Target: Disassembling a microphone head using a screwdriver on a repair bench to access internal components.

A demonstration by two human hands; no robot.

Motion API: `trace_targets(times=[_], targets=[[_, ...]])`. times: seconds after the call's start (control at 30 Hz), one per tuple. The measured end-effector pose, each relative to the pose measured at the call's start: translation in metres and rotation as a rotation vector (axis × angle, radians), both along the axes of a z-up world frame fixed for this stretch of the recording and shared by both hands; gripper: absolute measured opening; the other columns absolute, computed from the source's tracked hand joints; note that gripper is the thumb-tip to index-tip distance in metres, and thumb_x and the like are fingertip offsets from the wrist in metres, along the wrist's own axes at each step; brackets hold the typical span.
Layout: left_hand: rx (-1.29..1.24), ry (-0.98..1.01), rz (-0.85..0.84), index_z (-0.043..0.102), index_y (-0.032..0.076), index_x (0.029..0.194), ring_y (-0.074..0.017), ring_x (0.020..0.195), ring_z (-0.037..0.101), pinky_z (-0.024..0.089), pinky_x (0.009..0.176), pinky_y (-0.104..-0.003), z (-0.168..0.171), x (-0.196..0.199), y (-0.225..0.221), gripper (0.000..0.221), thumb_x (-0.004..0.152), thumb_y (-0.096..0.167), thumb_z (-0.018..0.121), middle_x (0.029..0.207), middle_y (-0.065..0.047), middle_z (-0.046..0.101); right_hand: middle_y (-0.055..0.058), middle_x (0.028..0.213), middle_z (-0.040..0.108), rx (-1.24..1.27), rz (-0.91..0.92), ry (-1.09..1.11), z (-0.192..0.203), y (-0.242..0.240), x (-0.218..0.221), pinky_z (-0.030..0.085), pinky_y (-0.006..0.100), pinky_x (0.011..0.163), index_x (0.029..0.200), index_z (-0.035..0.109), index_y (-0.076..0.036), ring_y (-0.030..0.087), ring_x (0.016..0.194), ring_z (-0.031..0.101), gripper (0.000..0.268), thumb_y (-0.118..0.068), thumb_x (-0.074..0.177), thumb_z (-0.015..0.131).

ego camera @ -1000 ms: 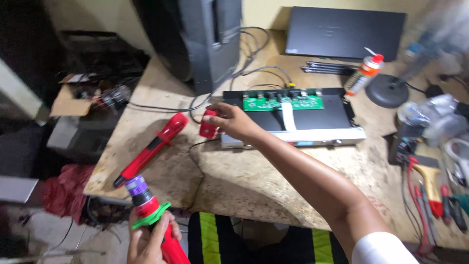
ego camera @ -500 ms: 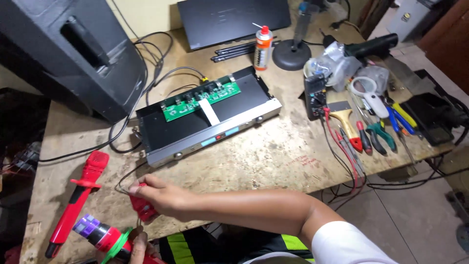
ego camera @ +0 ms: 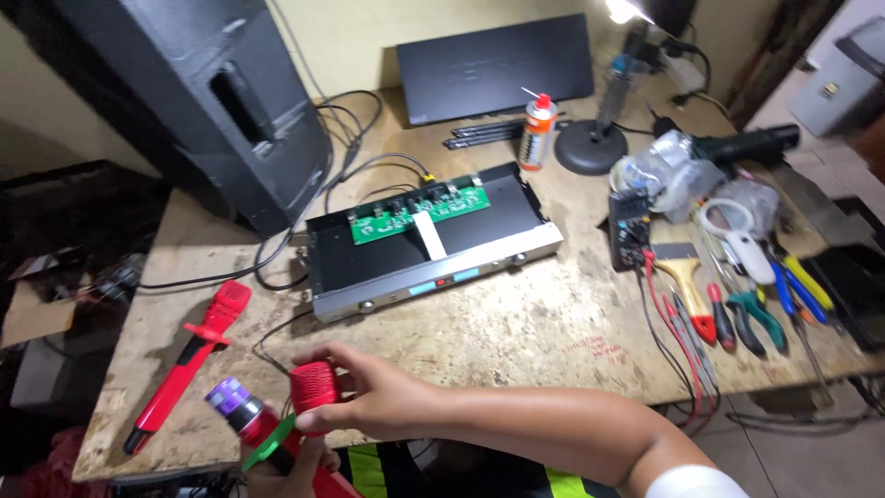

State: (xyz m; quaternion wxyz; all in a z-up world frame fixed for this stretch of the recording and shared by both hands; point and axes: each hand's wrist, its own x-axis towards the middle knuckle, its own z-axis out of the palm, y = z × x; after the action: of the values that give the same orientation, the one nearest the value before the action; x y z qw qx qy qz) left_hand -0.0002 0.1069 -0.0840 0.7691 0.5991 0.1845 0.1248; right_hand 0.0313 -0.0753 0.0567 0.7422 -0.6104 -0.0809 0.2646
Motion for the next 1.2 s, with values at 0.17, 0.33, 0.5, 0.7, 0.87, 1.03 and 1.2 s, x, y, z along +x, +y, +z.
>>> trace_targets(times=[0.17,0.33,0.5,0.7,0.87,1.03,1.2], targets=[[0.021,0.123,-0.006,0.051,0.011,0.143,-0.0267,0.041,0.048,0.043,0.043,-0.04,0.032,0.007,-0.017,0.074,0.075,-0.005,0.075,0.08,-0.023,0.066,0.017,0.132,0.062,-0.1,0.009,-0.13,-0.007,-0.02,0.014,0.061,0.037,0.091,0.144,0.046,-0.013,0.028,0.116,0.066,0.075,-0.034,0.078,0.075],[-0.013,0.02,0.023,0.061,0.006,0.129,-0.0227,0.034,0.043,0.037,0.034,-0.034,0.022,0.008,-0.02,0.058,0.073,-0.005,0.073,0.078,-0.017,0.068,0.015,0.128,0.063,-0.242,-0.163,-0.452,-0.015,-0.084,0.096,0.061,0.04,0.1,0.138,0.049,-0.018,0.03,0.107,0.072,0.061,-0.033,0.085,0.075],[0.105,0.151,0.033,0.054,0.009,0.134,-0.0287,0.033,0.045,0.038,0.033,-0.036,0.024,0.016,-0.012,0.063,0.076,-0.007,0.072,0.081,-0.027,0.072,0.013,0.115,0.066,-0.689,-0.722,-0.389,0.0,-0.178,0.22,0.059,0.034,0.075,0.134,0.053,-0.01,0.023,0.099,0.065,0.069,-0.027,0.071,0.076],[0.163,0.185,-0.103,0.047,0.015,0.148,-0.0342,0.038,0.058,0.049,0.037,-0.042,-0.031,0.042,0.045,0.066,0.088,-0.008,0.059,0.088,-0.026,0.074,0.015,0.123,0.066,-1.037,-0.761,-0.321,-0.051,-0.249,0.321,0.055,0.042,0.081,0.128,0.054,-0.014,0.033,0.11,0.062,0.065,-0.013,0.069,0.081],[0.055,0.203,-0.138,0.046,0.016,0.149,-0.0367,0.044,0.06,0.05,0.04,-0.045,-0.043,0.055,0.064,0.066,0.087,-0.002,0.06,0.087,-0.029,0.069,0.021,0.116,0.064,-1.252,-0.687,-0.182,-0.084,-0.274,0.353,0.055,0.046,0.081,0.122,0.049,-0.005,0.039,0.106,0.063,0.065,-0.01,0.067,0.084],[0.027,0.136,-0.088,0.046,0.011,0.149,-0.0375,0.04,0.054,0.048,0.035,-0.048,-0.017,0.054,0.04,0.062,0.09,-0.004,0.056,0.088,-0.031,0.066,0.024,0.124,0.056,-1.322,-0.637,-0.087,-0.098,-0.283,0.352,0.056,0.045,0.085,0.125,0.044,-0.004,0.04,0.11,0.061,0.066,-0.001,0.069,0.08],[-0.125,0.158,0.0,0.055,0.007,0.131,-0.027,0.052,0.053,0.045,0.046,-0.038,0.056,0.05,-0.009,0.045,0.088,0.0,0.062,0.088,-0.022,0.066,0.028,0.115,0.065,-1.473,-0.597,-0.151,-0.152,-0.308,0.378,0.055,0.049,0.087,0.131,0.045,-0.004,0.048,0.105,0.067,0.062,-0.017,0.077,0.072]])
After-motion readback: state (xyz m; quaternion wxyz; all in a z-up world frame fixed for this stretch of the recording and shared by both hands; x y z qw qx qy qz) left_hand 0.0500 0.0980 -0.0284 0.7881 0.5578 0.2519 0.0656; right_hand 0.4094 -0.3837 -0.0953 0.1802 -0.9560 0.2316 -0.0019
